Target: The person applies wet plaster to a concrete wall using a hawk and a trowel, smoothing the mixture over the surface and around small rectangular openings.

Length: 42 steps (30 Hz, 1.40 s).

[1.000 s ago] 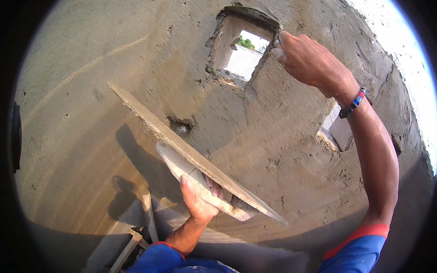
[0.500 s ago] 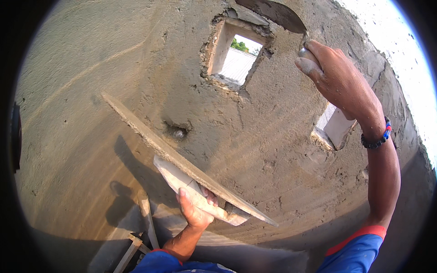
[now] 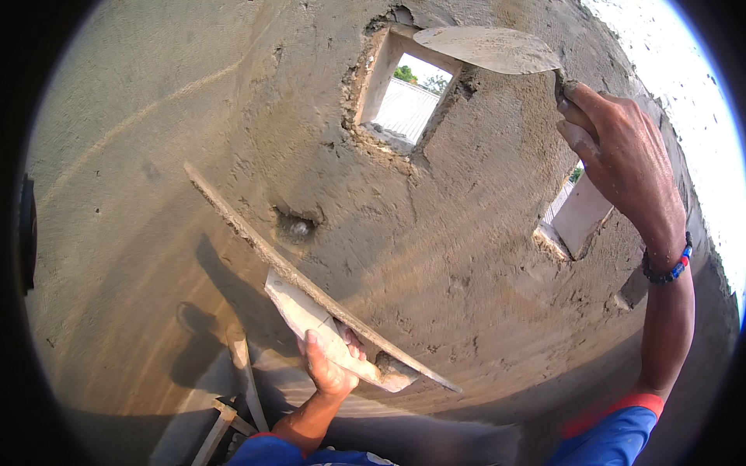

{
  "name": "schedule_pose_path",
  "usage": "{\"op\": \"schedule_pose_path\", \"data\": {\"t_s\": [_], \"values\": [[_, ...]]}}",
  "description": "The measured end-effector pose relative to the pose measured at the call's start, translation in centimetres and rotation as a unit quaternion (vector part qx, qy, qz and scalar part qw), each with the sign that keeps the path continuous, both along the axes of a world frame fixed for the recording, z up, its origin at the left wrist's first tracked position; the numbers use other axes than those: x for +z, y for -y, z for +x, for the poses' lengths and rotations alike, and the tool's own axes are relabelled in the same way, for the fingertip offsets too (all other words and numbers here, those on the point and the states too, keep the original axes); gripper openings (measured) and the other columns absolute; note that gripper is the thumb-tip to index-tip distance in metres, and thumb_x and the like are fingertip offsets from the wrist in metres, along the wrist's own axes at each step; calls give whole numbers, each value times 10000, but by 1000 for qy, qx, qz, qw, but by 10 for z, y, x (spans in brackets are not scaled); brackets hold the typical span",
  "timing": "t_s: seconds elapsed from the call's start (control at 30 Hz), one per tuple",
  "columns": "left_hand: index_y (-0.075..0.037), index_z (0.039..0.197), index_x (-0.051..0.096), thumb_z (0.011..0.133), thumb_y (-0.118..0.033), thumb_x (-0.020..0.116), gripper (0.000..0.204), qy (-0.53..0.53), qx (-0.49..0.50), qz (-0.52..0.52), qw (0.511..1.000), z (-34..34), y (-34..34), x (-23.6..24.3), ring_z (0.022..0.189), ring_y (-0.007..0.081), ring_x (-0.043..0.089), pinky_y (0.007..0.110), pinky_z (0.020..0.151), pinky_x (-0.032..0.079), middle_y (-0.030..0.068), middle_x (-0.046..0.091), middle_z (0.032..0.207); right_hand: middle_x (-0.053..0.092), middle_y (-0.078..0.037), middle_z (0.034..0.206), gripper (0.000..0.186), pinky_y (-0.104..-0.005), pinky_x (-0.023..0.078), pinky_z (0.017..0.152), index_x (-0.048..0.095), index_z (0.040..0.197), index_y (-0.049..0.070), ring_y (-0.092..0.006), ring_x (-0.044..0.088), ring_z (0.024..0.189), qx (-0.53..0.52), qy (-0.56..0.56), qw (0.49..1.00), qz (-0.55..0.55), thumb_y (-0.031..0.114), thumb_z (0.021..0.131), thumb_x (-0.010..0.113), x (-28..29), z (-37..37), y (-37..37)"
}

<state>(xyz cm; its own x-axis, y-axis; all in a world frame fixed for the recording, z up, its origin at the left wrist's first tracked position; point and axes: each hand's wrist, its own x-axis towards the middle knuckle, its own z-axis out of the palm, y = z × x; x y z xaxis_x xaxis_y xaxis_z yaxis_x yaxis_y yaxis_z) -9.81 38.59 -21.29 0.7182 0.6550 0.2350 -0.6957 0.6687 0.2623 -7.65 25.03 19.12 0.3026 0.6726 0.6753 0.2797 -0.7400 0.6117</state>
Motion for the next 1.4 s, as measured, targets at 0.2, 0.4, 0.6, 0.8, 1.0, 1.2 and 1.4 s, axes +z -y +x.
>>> {"op": "schedule_pose_path", "data": {"t_s": [0.2,0.4,0.6,0.8,1.0,1.2,1.4], "values": [[-105,1177,420,854,-538,622,577,-27,34,-6,999,9,2,-3,567,204,533,346,461,446,122,533,800,663,-142,927,240,-385,488,816,663,1084,33,-269,612,902,-143,112,983,-18,28,845,687,12,-50,-32],[-131,1178,412,854,-463,632,514,-4,-6,-31,1000,10,12,-7,563,198,532,345,456,448,112,540,791,634,-117,834,151,-399,494,770,677,991,38,-223,622,841,-113,224,945,-208,-22,853,668,-21,-54,-66],[-127,1180,407,861,-457,620,506,-5,-7,-37,999,5,17,-16,563,198,532,347,459,455,116,536,797,629,-101,874,169,-368,480,804,660,1021,40,-205,600,847,-63,241,927,-282,-30,868,646,5,-36,-70],[-126,1190,401,880,-449,600,491,-9,10,-38,999,1,10,-16,561,199,530,344,455,454,117,538,805,605,-109,785,66,-332,501,692,675,919,29,-180,589,748,-130,178,921,-321,30,855,695,-23,-9,-86],[-145,1227,392,918,-434,560,456,-6,-5,-56,998,-3,11,-29,575,200,531,344,461,448,117,541,838,617,-96,732,95,-327,526,664,661,823,23,-134,590,655,-106,194,928,-301,65,907,650,-11,-12,-91],[-114,1331,317,879,-327,626,587,-9,5,-84,996,-8,-4,-22,572,192,515,336,455,448,136,523,861,563,-67,556,243,-278,492,512,674,703,32,-104,537,499,-105,134,930,-326,50,934,603,-39,0,-108],[-113,1341,321,877,-331,628,597,-30,3,-85,996,-6,-3,-36,574,201,524,350,451,454,143,531,874,584,-91,550,226,-272,492,453,675,678,28,-114,578,491,-106,84,939,-316,-8,888,599,-66,8,-115]]}}
